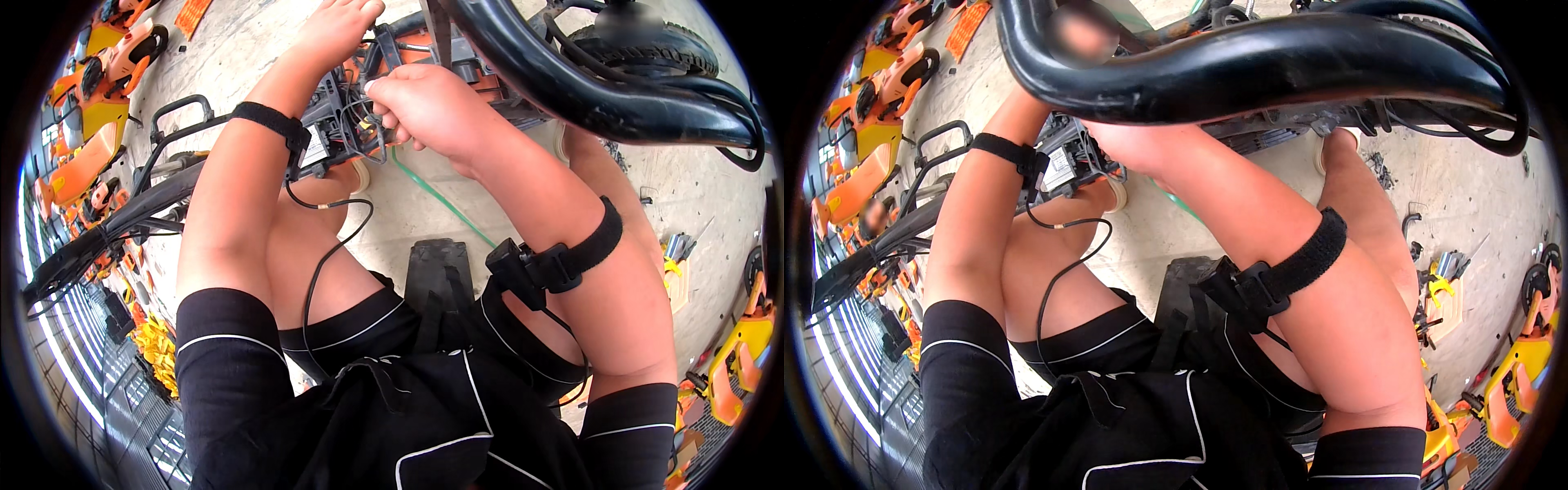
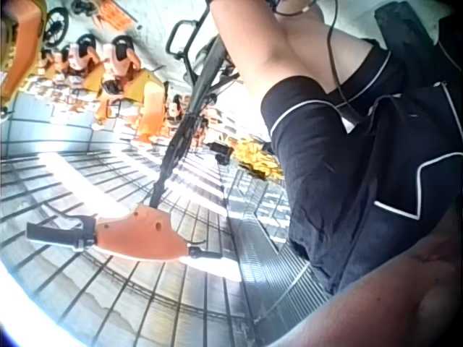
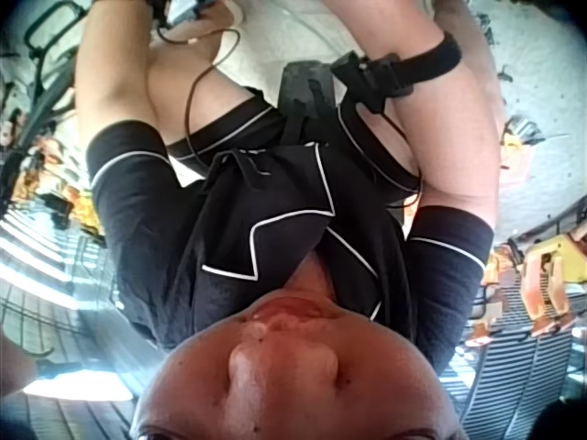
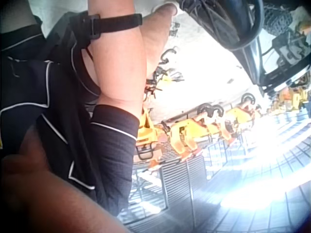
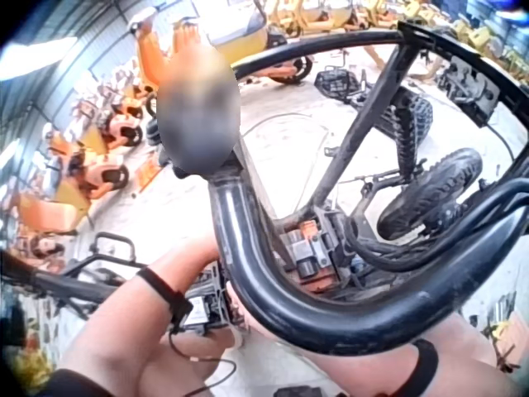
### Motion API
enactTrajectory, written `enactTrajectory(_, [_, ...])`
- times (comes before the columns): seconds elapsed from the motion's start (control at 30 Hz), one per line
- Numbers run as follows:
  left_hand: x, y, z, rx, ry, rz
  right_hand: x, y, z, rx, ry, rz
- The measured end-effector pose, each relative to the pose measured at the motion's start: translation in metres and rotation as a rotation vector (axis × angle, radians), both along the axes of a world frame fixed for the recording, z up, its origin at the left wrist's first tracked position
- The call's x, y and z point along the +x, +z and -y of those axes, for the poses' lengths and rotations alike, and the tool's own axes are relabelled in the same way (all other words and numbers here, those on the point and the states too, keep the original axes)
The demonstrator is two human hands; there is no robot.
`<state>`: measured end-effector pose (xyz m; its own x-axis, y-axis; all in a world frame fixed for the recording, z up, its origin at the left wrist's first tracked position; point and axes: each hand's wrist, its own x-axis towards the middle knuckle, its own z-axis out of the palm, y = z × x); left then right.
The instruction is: The person connects wiring and secures components on a scooter frame using an adjustable wrench and an electric screwdriver.
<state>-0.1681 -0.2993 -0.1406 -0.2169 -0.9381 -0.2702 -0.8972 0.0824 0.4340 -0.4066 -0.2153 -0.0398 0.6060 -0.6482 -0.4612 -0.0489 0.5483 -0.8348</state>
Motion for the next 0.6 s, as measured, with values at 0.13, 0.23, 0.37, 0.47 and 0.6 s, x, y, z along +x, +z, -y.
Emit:
enactTrajectory(0.13, [-0.002, 0.001, 0.002, 0.014, 0.015, 0.000, -0.002, 0.002, 0.002, -0.061, 0.023, -0.011])
enactTrajectory(0.23, [-0.003, 0.002, 0.003, 0.024, 0.029, 0.007, -0.004, 0.003, 0.004, -0.095, 0.035, -0.021])
enactTrajectory(0.37, [-0.006, 0.004, 0.004, 0.038, 0.048, 0.016, -0.006, 0.003, 0.005, -0.112, 0.035, -0.014])
enactTrajectory(0.47, [-0.008, 0.006, 0.004, 0.049, 0.072, 0.028, -0.006, 0.001, 0.005, -0.157, 0.012, 0.051])
enactTrajectory(0.6, [-0.012, 0.008, 0.005, 0.066, 0.104, 0.041, -0.006, -0.003, 0.006, -0.247, -0.024, 0.080])
